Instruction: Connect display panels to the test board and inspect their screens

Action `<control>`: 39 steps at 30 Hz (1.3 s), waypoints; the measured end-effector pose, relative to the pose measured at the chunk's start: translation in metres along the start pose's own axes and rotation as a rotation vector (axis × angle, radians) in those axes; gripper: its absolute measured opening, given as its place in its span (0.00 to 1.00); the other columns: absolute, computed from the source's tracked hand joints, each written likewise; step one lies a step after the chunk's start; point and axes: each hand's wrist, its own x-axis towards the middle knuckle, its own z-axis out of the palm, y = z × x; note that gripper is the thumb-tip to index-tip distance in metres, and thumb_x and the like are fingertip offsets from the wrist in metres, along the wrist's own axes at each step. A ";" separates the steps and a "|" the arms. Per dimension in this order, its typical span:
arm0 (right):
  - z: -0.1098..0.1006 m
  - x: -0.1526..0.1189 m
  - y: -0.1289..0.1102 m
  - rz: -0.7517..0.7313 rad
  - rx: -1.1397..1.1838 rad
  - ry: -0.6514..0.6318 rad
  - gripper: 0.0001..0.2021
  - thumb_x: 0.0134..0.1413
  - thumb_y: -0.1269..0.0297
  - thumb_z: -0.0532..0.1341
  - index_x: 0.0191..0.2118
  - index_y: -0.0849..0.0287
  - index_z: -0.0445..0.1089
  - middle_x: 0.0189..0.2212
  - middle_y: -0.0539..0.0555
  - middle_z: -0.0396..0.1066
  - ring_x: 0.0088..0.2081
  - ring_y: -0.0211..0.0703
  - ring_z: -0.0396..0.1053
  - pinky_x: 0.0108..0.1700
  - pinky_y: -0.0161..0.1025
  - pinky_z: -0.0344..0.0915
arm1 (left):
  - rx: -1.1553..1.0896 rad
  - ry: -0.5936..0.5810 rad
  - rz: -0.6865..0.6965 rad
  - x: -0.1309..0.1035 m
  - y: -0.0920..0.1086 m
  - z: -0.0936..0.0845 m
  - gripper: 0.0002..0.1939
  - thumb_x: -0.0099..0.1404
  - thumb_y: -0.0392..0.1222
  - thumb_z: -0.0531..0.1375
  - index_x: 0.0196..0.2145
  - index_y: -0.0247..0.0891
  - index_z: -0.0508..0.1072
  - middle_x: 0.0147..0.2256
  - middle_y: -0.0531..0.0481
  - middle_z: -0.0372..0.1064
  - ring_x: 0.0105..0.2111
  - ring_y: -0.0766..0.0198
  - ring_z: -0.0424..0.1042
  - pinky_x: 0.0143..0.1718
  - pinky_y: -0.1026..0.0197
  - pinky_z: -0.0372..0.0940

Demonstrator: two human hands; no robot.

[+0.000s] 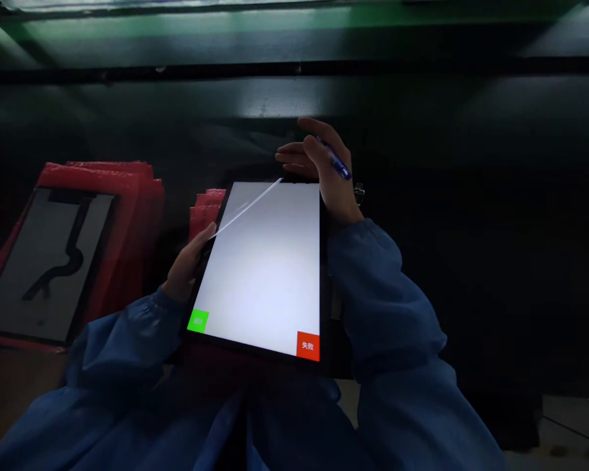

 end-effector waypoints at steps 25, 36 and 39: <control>0.012 0.002 0.017 0.149 0.217 0.116 0.08 0.64 0.60 0.58 0.44 0.57 0.70 0.32 0.53 0.79 0.41 0.49 0.80 0.55 0.55 0.73 | 0.201 -0.099 -0.297 -0.006 0.013 0.012 0.32 0.73 0.62 0.44 0.22 0.38 0.68 0.09 0.57 0.45 0.08 0.77 0.31 0.04 0.70 0.32; 0.017 0.004 0.014 0.287 0.210 0.157 0.08 0.68 0.72 0.53 0.42 0.60 0.69 0.29 0.50 0.78 0.35 0.40 0.80 0.49 0.44 0.76 | 0.196 -0.057 -0.221 -0.007 0.010 0.016 0.34 0.74 0.60 0.43 0.19 0.36 0.66 0.10 0.57 0.45 0.08 0.78 0.34 0.06 0.70 0.31; 0.018 0.004 0.013 0.262 0.228 0.179 0.09 0.67 0.73 0.53 0.41 0.59 0.70 0.28 0.49 0.78 0.34 0.40 0.80 0.47 0.43 0.77 | 0.209 -0.077 -0.095 -0.007 0.006 0.013 0.29 0.73 0.58 0.49 0.21 0.37 0.68 0.11 0.57 0.49 0.07 0.78 0.36 0.05 0.69 0.31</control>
